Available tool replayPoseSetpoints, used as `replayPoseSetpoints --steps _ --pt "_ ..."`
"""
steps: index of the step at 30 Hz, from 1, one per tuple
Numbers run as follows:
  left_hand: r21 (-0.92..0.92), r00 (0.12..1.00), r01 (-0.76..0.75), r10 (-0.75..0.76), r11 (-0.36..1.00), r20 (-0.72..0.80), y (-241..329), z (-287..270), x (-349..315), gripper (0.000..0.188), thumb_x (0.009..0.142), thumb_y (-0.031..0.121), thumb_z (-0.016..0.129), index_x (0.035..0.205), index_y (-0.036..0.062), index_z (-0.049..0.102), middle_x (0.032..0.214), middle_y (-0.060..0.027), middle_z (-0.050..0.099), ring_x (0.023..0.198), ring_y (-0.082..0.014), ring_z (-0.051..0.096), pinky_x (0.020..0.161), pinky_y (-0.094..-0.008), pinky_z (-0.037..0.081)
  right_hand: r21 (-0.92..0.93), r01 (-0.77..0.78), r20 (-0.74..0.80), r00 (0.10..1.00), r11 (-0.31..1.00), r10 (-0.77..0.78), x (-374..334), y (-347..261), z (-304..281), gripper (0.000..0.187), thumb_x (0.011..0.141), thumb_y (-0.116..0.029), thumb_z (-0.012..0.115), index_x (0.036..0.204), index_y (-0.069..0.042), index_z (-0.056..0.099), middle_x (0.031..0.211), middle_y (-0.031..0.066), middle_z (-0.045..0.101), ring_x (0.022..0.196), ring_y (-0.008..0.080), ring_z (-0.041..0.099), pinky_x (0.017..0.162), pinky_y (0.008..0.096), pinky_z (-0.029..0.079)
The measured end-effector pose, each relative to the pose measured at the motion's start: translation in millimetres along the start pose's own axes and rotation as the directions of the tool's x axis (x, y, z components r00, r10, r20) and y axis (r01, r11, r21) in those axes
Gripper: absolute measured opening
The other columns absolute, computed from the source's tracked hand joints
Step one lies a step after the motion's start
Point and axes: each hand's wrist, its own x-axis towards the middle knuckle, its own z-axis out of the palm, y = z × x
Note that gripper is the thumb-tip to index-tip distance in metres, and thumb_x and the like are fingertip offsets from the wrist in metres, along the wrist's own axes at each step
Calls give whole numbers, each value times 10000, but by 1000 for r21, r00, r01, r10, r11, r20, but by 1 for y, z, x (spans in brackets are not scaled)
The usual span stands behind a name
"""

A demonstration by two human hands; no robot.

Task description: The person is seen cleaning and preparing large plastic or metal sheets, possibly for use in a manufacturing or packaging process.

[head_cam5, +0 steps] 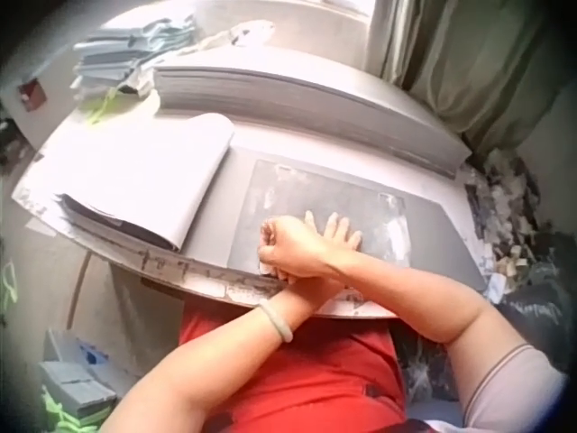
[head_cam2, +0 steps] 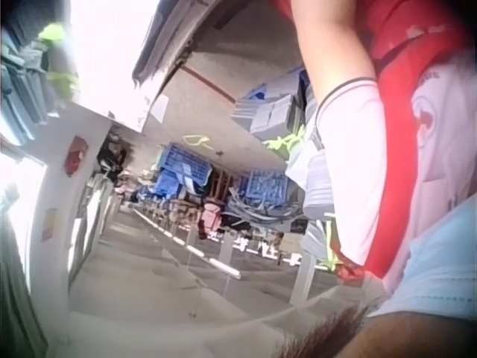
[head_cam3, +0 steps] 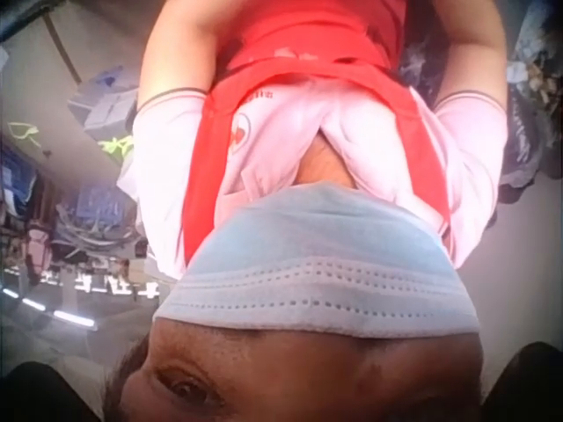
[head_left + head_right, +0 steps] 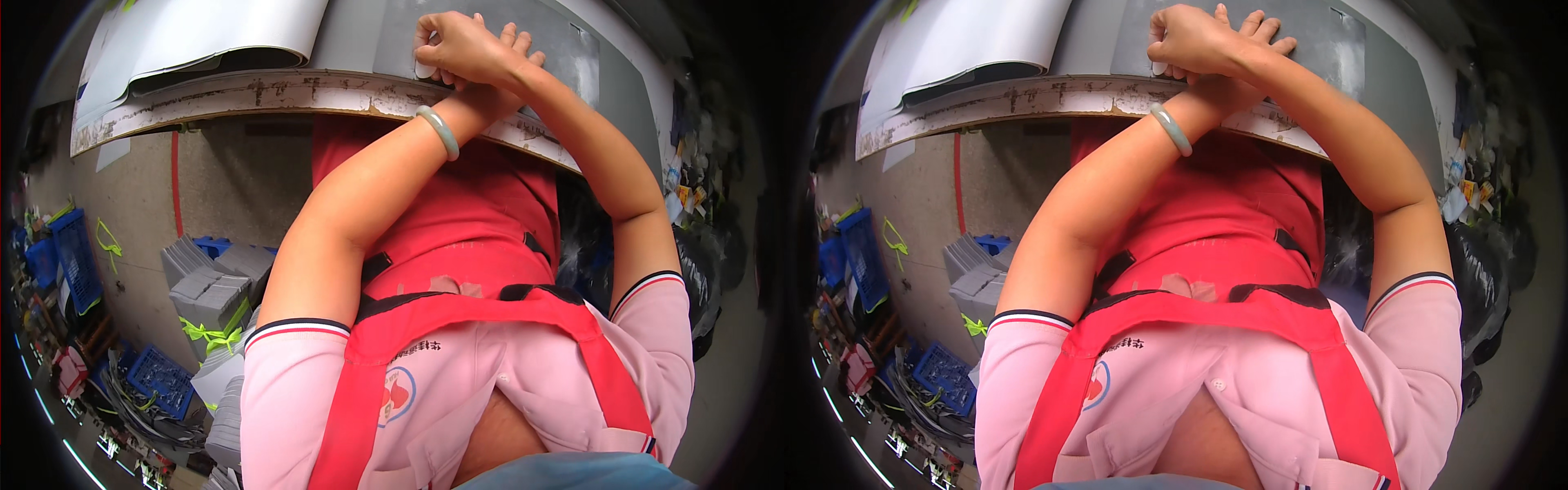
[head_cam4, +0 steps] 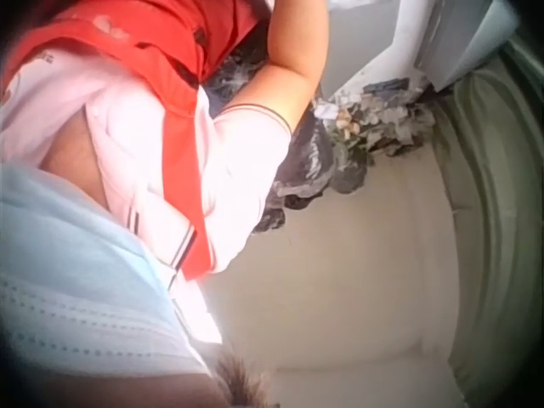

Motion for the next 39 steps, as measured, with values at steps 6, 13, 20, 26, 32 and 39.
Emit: replayPoseSetpoints --steps 6,13,20,26,32,39 --pt "37 966 26 -35 999 255 0 -6 9 450 986 441 479 1324 175 611 1462 -158 520 1434 -352 433 1127 -754 226 -18 214 -16 977 977 -214 -21 11 -10 209 902 -208 699 1011 -32 673 841 130 729 701 255 689 643 393 560" --pt "260 998 3 -20 966 64 7 -1 7 458 965 476 516 1312 195 617 1438 -146 533 1397 -355 452 1137 -649 291 -403 431 -62 867 807 -494 -23 24 3 290 959 -245 702 1053 29 687 929 52 713 909 162 664 862 315 502" --pt "55 996 16 -20 998 87 2 3 5 432 964 438 538 1304 186 627 1423 -125 547 1344 -364 481 1110 -561 348 -468 -114 -882 -8 876 -472 -17 15 43 258 881 -288 706 1041 -87 716 908 172 738 854 375 715 787 487 549" --pt "-104 992 91 -81 990 95 18 -7 19 318 934 206 577 1195 37 645 1283 -190 599 1322 -362 516 1143 -718 255 -58 127 -499 855 990 -139 -71 106 -88 310 989 -290 684 1102 -3 712 973 27 723 903 98 636 845 276 492" --pt "-54 988 89 -81 995 130 7 -26 14 278 925 226 597 1134 50 649 1251 -183 602 1319 -360 516 1130 -728 266 76 -314 -676 681 946 280 -93 228 -122 326 952 -343 729 1062 -38 748 955 16 750 850 99 665 810 243 512" --pt "204 996 53 -67 978 63 19 -28 13 254 936 211 610 1125 50 663 1202 -160 621 1260 -330 550 1103 -651 337 777 132 -370 886 616 278 -114 244 -139 289 917 -346 793 1082 -117 731 1062 -31 704 929 67 652 869 218 520"
